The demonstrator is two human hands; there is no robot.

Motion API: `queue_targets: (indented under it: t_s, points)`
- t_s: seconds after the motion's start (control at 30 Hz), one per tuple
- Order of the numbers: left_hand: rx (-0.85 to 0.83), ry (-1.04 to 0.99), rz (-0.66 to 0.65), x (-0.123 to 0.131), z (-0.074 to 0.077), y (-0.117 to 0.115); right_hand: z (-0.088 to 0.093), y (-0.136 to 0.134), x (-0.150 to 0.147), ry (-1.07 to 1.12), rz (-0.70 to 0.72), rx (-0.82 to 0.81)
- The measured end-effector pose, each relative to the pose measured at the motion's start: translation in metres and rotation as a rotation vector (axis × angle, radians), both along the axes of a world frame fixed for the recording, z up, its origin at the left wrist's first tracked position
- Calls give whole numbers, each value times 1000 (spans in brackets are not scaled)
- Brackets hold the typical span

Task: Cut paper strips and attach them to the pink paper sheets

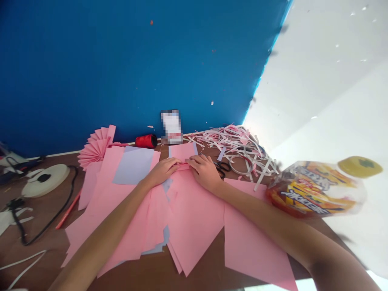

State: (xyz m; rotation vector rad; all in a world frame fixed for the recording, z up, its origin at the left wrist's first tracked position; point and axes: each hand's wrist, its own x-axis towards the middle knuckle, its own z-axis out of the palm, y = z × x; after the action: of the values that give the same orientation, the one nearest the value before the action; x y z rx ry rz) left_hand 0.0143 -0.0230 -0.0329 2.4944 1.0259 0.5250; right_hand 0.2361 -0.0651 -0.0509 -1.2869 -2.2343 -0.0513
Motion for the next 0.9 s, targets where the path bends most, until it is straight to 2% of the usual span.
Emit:
queue_targets:
  t_s: [0.1,0.27,0.43,0.6,0.9]
  points:
    - [47,17,-5,1,-5,3,-1,-1,-1,-61,25,41]
    - [215,104,-44,2,-7,3,-4,-1,1,-44,58,11]
    - [245,128,-93,1,-4,0,-5,0,2,-59,77,6]
    - [297,151,-87,1,-4,-1,-4,0,1,-96,77,-8]
    - [166,34,-90,-2,-1,1,-3,2,2,-8,14,-67]
